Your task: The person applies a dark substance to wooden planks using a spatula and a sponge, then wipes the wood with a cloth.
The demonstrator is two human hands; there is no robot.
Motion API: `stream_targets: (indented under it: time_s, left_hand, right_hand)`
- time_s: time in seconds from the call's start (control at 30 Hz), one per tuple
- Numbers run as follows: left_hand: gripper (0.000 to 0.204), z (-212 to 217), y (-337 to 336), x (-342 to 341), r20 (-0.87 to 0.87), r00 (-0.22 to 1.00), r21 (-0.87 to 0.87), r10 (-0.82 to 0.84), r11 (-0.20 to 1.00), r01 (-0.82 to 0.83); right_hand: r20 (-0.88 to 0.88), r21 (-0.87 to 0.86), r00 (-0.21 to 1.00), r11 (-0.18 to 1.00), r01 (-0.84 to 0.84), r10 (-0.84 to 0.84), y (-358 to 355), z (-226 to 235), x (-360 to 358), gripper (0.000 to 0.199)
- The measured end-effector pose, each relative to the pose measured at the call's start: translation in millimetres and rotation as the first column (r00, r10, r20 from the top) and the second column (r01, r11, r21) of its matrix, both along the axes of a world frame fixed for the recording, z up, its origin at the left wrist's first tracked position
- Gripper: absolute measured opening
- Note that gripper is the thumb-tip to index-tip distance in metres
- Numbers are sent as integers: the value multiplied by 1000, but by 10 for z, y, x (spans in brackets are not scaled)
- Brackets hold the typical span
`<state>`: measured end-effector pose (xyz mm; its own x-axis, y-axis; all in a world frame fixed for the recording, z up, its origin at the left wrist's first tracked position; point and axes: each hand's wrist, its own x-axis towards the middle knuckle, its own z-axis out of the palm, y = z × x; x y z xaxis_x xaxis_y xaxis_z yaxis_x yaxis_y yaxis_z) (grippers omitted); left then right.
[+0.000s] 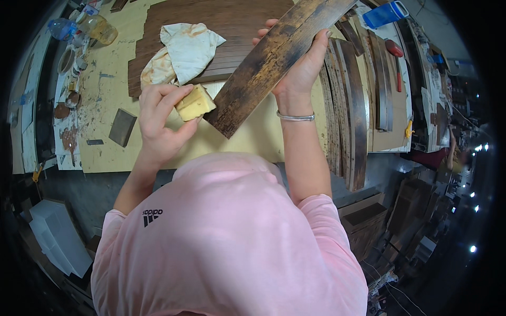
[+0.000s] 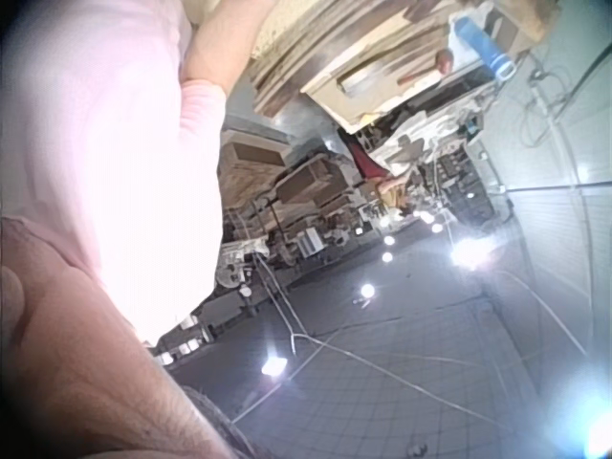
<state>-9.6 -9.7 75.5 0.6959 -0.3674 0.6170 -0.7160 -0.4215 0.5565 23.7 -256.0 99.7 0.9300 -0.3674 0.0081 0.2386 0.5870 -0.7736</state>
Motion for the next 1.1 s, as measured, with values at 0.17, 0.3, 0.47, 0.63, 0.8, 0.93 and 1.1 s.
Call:
stream_targets:
  time_s: [0.17, 0.3, 0.47, 0.63, 0.8, 0.93, 1.1]
  left_hand:
    - [50, 59, -25, -16, 14, 1000, 11, 6, 1000, -6]
    - [50, 54, -11, -11, 18, 999, 8, 33, 999, -33]
    - [51, 82, -9, -38, -5, 1000, 30, 3, 1000, -3]
    - [52, 67, -34, -19, -8, 1000, 19, 4, 1000, -4]
    - [50, 74, -40, 14, -18, 1000, 33, 19, 999, -18]
    - [49, 119, -63, 8, -17, 1000, 78, -10, 997, 12]
    - [49, 117, -66, 35, -18, 1000, 48, -6, 999, 7]
  right_hand:
    - [10, -84, 1000, 996, 16, -15, -27, -64, -10, 73]
    - [19, -36, 1000, 999, 14, -13, -55, -95, -10, 72]
    - [0, -47, 999, 998, 39, -39, -35, -57, -10, 72]
    - [9, -50, 1000, 998, 27, -27, -64, -102, -10, 71]
    - [-22, -80, 998, 995, 58, -60, -40, -105, -8, 71]
    - [-10, -56, 999, 997, 47, -48, -68, -127, -6, 73]
    - [-10, -43, 999, 998, 53, -54, -78, -155, 3, 74]
